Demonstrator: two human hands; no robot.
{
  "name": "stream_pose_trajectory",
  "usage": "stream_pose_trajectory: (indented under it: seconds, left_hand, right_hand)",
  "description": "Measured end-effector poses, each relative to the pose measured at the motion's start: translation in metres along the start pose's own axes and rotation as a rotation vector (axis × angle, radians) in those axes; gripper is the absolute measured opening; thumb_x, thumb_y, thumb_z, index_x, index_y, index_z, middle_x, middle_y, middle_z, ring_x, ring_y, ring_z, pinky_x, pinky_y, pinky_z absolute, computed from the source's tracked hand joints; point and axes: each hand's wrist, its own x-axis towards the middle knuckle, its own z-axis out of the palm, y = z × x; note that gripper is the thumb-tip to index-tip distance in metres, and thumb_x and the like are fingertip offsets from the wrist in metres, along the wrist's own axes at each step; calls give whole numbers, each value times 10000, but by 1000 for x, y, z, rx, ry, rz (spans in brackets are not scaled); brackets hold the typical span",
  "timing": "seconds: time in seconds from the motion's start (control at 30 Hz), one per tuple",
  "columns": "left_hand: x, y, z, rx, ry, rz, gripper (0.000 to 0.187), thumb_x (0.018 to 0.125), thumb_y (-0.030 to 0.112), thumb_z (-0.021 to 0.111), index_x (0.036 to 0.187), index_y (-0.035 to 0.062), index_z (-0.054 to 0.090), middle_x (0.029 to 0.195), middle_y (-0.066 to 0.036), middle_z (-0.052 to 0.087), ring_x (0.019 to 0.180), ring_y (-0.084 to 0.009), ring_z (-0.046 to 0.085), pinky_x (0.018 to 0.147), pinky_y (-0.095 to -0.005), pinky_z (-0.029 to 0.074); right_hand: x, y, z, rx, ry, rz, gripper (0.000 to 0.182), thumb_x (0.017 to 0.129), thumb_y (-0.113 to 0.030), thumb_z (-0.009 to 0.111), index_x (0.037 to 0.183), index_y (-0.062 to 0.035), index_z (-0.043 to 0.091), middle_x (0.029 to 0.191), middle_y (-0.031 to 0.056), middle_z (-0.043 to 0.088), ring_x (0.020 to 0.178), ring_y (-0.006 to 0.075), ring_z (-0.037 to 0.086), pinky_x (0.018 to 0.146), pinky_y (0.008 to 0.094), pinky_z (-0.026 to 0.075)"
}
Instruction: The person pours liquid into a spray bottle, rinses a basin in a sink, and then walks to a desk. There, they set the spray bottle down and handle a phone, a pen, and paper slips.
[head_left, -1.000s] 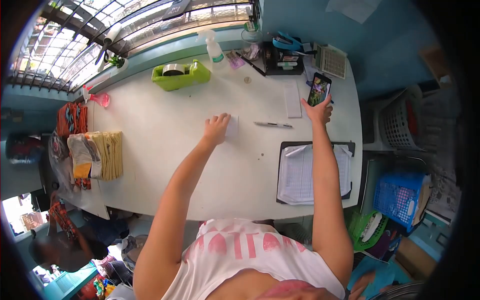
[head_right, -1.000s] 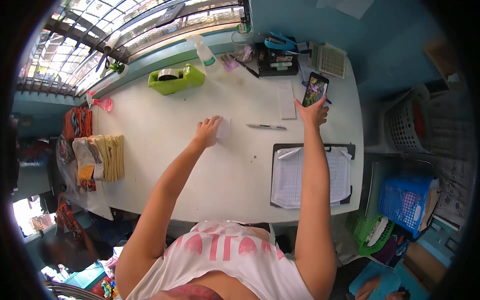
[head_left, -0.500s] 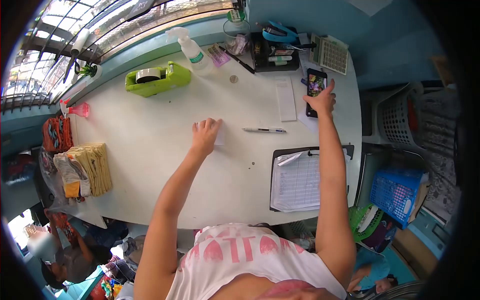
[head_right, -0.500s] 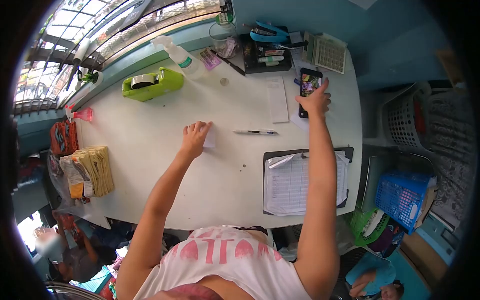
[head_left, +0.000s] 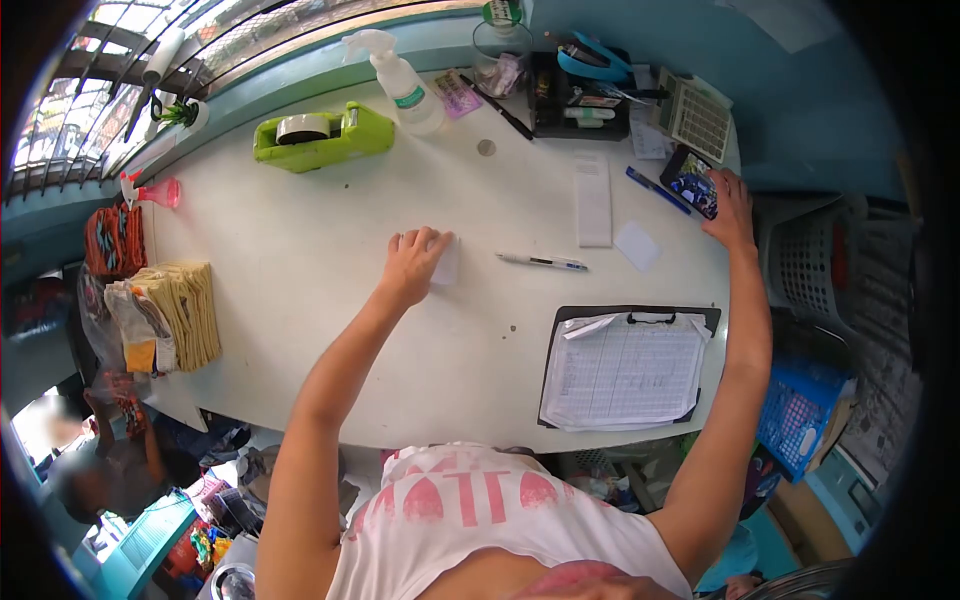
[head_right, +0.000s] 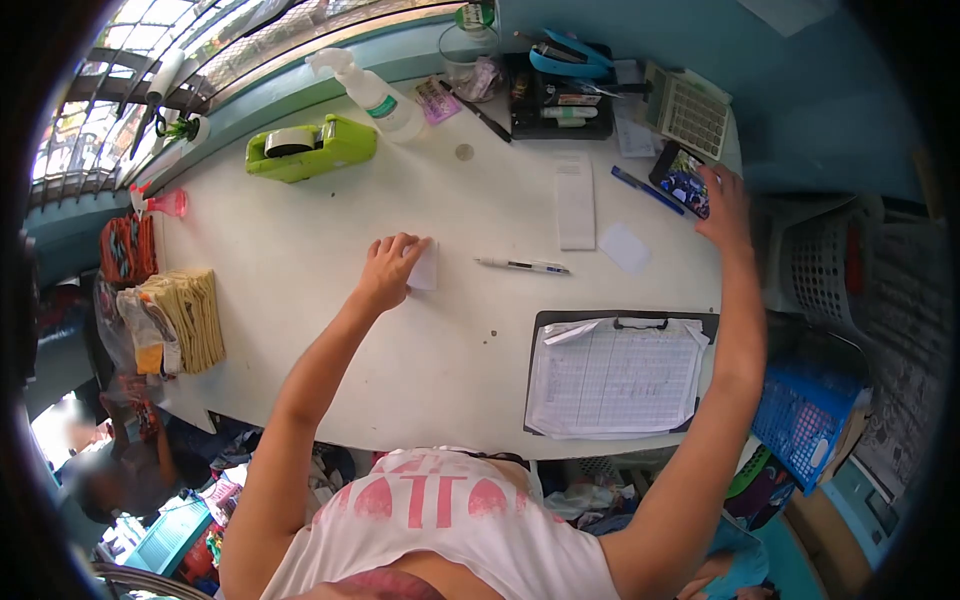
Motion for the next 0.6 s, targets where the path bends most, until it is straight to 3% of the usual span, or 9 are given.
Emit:
stream_pose_trajectory:
  seconds: [0.17,0.23,0.37,0.5,0.6]
  left_hand:
    - [-1,1,-1,-18,35,6,826,494,-23,721,1226,166,389,1144,-42,421,1085,-259,395,895,-426,337]
    - [-1,3,-5,-128,38,-14,635,616,-87,539,1191,157,420,1104,-54,422,1064,-258,403,912,-468,312]
    - [-2,2,-4,-154,67,-18,625,617,-82,537,1183,160,431,1097,-54,430,1064,-260,405,908,-457,319]
    - [-2,3,-1,-157,84,-32,618,612,-80,533,1175,159,439,1098,-56,435,1064,-264,408,906,-442,322]
    - [-2,3,0,-144,94,-44,621,610,-80,534,1175,157,437,1100,-61,434,1064,-267,406,906,-432,324]
  right_hand:
    - [29,-14,14,-58,280,-281,733,446,-12,650,1116,-165,394,1181,90,393,1062,318,390,856,433,341]
    - [46,-30,20,3,447,-399,626,462,-32,633,1042,-172,443,1143,71,424,1033,294,408,817,435,351]
    - [76,-67,29,17,576,-474,535,488,-16,630,961,-178,438,1115,50,454,1024,260,416,807,414,356]
    - [105,-91,36,-90,746,-493,524,527,-14,635,979,-169,420,1096,48,471,1013,247,437,834,413,348]
    - [114,-89,43,-126,746,-481,495,560,3,622,980,-174,429,1074,46,476,1009,244,443,843,417,353]
